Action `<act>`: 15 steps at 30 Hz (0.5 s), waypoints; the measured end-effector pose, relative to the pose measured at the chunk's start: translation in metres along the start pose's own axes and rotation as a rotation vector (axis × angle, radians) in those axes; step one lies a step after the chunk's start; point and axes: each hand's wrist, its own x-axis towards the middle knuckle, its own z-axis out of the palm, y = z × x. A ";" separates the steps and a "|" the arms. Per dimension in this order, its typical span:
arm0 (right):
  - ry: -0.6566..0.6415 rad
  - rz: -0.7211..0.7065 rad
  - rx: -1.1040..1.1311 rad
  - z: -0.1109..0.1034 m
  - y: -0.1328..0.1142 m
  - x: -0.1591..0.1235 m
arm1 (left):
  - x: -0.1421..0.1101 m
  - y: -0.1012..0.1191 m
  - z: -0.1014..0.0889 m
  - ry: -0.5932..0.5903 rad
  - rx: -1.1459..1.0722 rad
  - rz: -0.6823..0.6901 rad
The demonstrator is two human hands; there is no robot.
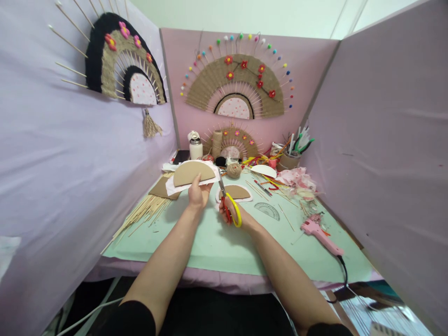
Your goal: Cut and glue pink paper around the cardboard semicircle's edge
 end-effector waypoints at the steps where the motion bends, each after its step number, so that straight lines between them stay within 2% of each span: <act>1: -0.006 -0.004 0.007 0.000 0.001 0.000 | 0.000 0.000 0.000 0.000 0.002 0.000; 11: 0.003 0.007 0.083 -0.003 0.007 0.005 | -0.008 -0.005 0.003 -0.065 0.024 0.011; 15: -0.003 0.005 0.078 -0.003 0.005 0.003 | -0.009 -0.006 0.004 -0.052 0.039 0.007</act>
